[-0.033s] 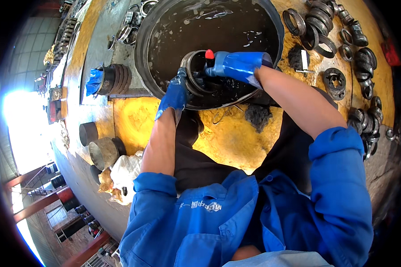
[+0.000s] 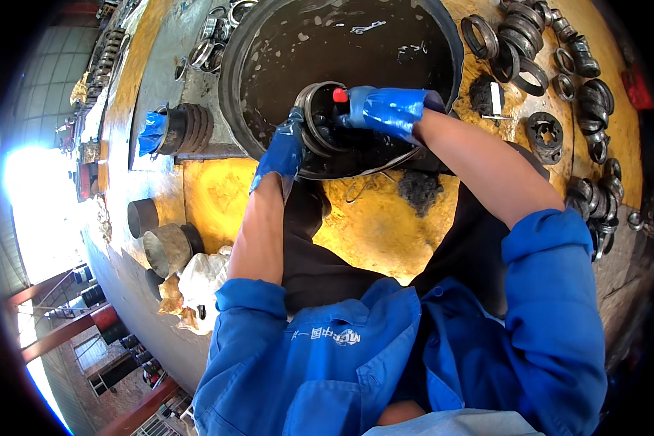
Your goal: The person cleans a metal part using a brush and a cleaning solution in a drum. They dip the part into the liquid, scrub it with the brush, and then place it aside.
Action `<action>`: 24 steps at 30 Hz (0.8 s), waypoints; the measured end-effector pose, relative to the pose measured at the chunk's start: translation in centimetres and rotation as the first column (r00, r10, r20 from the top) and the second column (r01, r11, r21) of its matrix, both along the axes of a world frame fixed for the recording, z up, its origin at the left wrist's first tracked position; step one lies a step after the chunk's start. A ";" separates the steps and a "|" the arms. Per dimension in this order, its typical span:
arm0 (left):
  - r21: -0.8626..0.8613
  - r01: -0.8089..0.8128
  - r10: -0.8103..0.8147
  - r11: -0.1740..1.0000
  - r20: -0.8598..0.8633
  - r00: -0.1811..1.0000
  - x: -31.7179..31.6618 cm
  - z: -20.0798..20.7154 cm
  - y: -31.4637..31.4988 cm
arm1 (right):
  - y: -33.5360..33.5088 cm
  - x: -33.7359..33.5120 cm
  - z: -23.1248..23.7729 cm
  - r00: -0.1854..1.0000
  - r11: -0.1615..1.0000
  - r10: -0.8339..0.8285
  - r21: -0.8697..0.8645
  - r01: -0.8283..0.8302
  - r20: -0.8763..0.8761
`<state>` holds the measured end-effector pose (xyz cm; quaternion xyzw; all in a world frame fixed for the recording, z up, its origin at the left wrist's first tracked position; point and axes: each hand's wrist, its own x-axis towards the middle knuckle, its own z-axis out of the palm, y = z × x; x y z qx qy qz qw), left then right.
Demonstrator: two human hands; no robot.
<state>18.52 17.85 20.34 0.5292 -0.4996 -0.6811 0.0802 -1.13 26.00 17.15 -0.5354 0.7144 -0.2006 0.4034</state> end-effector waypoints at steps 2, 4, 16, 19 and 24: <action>-0.097 0.067 -0.058 0.993 0.094 0.994 -0.3 0.4 -0.1 | -0.4 -0.2 -0.4 0.986 0.994 0.070 -0.079 -0.082 -0.148; -0.245 0.167 -0.127 0.955 0.172 0.977 -0.3 1.0 -0.2 | -1.0 0.4 0.2 0.960 0.992 0.117 -0.015 -0.125 -0.255; -0.186 0.227 -0.193 0.956 0.185 0.964 0.7 -0.5 -2.0 | -0.1 1.1 -1.2 0.548 0.586 0.067 -0.412 -0.698 -0.834; -0.191 0.238 -0.193 0.952 0.228 0.954 0.0 0.4 -0.7 | 0.2 0.6 -2.0 0.501 0.585 0.010 -0.402 -0.705 -0.865; -0.123 0.197 -0.192 0.973 0.055 0.980 1.5 -1.9 -0.9 | -0.8 1.1 -1.9 0.671 0.892 0.187 -0.163 -0.423 -0.717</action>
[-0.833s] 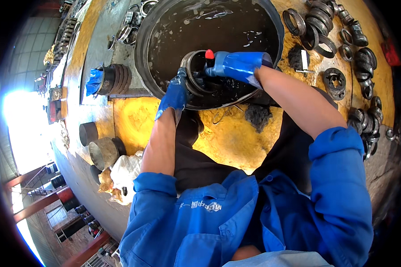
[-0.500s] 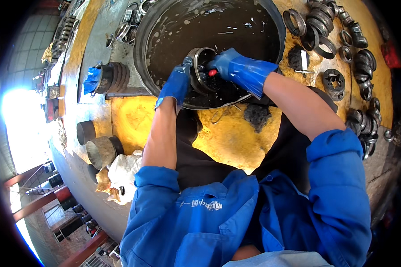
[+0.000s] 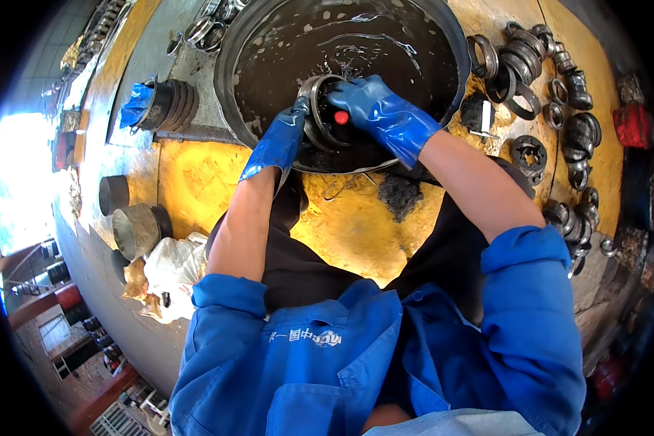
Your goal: The person cleans a metal part using a brush and a cleaning solution in a drum. They dip the part into the liquid, scrub it with the brush, and then place it aside.
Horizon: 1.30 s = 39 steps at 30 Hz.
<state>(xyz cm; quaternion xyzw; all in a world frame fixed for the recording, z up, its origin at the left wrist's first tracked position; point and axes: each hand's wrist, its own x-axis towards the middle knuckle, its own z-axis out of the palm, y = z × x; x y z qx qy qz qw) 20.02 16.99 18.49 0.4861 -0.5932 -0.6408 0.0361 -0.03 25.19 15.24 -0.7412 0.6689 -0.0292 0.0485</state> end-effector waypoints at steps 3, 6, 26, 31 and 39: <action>0.082 -0.042 0.044 0.996 -0.019 0.999 1.0 -0.7 0.1 | -0.5 1.4 0.7 0.980 0.993 -0.121 0.006 0.122 0.160; 0.165 -0.050 0.066 0.985 -0.098 0.993 1.2 -0.3 0.3 | -1.1 1.1 1.0 0.932 0.953 -0.270 0.203 0.224 0.241; -0.215 0.214 -0.203 0.953 0.072 0.976 -2.9 3.4 -0.9 | 0.3 -1.4 -0.7 0.815 0.919 -0.357 0.326 0.220 0.457; -0.270 0.148 -0.125 0.951 0.103 0.987 -2.8 0.5 -0.9 | 0.5 -0.7 -1.2 0.953 0.991 -0.132 0.035 0.127 0.275; -0.049 0.047 -0.049 0.998 -0.041 0.998 0.7 -1.8 -0.4 | 0.7 -0.8 1.3 0.943 0.867 0.326 -0.378 -0.325 -0.062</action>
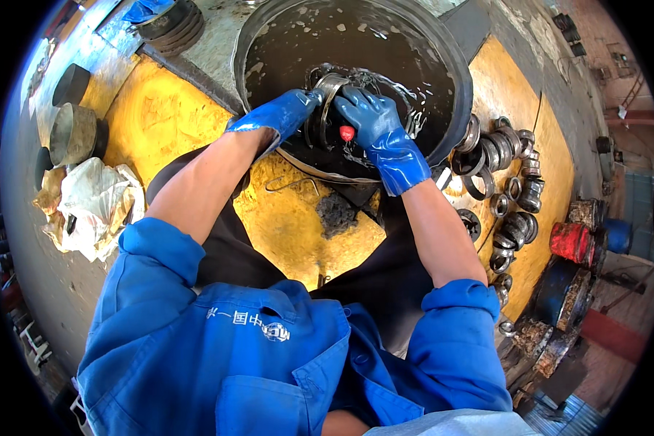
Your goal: The person cleans a metal part using a brush and a cleaning solution in a drum. They dip the part into the liquid, scrub it with the brush, and then place it aside.
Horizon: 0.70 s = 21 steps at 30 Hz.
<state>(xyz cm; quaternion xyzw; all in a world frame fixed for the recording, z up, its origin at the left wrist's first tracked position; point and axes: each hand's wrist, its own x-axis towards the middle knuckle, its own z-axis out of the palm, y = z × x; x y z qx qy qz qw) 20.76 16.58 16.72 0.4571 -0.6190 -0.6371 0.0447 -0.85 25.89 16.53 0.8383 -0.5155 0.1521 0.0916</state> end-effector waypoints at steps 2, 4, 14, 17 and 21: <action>0.029 -0.014 0.015 0.999 -0.053 0.999 0.4 -0.4 -0.2 | -0.3 0.2 -0.7 0.999 0.999 -0.043 0.027 0.043 -0.020; -0.013 -0.022 0.021 1.000 -0.057 0.998 0.5 -0.6 -0.2 | -0.5 0.7 -1.1 0.987 0.985 -0.131 0.098 0.140 -0.094; 0.006 -0.076 0.075 0.997 0.097 0.992 -0.4 2.7 -0.7 | -2.0 2.3 -0.4 0.773 0.622 -0.630 0.643 0.447 0.073; 0.088 -0.093 0.089 0.992 0.052 0.995 -0.2 2.3 0.0 | -2.3 1.0 0.3 0.719 0.538 -0.680 0.762 0.361 0.140; 0.189 -0.133 0.139 0.973 -0.020 0.990 -0.4 4.3 1.5 | -1.5 -0.5 1.3 0.630 0.495 -0.692 0.867 0.057 0.353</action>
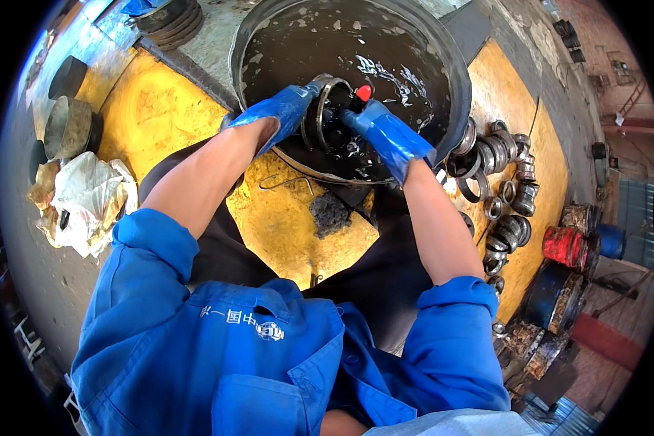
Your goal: The person cleans a metal part using a brush and a cleaning solution in a drum. They dip the part into the liquid, scrub it with the brush, and then place it aside.
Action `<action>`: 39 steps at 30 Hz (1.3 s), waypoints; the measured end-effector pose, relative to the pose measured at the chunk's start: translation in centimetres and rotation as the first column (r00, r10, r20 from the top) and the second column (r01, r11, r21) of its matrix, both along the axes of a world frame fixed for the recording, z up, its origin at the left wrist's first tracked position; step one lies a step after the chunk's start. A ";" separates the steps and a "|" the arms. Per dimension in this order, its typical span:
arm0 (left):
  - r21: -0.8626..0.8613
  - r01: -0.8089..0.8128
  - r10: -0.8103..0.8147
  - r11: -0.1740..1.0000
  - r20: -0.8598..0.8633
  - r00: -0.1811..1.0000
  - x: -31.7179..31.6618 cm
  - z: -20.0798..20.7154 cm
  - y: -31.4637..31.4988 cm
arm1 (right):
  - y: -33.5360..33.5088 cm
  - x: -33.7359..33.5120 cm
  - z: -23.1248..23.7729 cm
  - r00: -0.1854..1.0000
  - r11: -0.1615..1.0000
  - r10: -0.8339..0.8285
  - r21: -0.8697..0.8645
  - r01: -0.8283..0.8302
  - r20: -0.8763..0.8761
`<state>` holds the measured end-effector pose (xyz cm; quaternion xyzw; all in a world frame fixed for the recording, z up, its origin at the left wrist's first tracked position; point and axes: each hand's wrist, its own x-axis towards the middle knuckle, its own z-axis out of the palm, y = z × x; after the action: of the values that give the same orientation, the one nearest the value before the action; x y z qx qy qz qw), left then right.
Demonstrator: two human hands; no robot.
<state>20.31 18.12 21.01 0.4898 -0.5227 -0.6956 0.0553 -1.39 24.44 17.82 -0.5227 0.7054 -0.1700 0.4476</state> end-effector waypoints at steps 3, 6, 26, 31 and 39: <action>0.051 -0.020 0.022 0.998 -0.030 0.999 0.2 -0.3 0.0 | -0.2 0.1 -2.6 0.999 0.997 0.030 -0.075 -0.032 -0.032; -0.059 -0.013 0.018 0.998 0.080 0.997 0.2 0.1 0.2 | 0.4 0.3 -2.4 0.974 0.995 0.067 -0.053 -0.081 -0.216; -0.214 0.212 -0.199 0.954 0.080 0.977 -0.4 -5.3 -1.8 | 0.0 -0.1 -3.9 0.667 0.668 0.063 -0.465 -0.581 -0.742; -0.189 0.202 -0.187 0.961 0.094 0.978 -0.4 -4.9 -1.1 | -0.6 2.0 -3.2 0.891 0.972 -0.056 -0.228 -0.054 -0.451; -0.089 0.222 -0.217 0.971 0.058 0.974 -0.6 -2.8 -0.9 | -1.1 -1.1 -3.7 0.999 0.999 0.042 -0.035 -0.042 0.000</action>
<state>19.68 17.23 18.17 0.4424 -0.6074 -0.6597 -0.0112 -2.47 23.30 14.10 -0.5451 0.6910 -0.1729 0.4421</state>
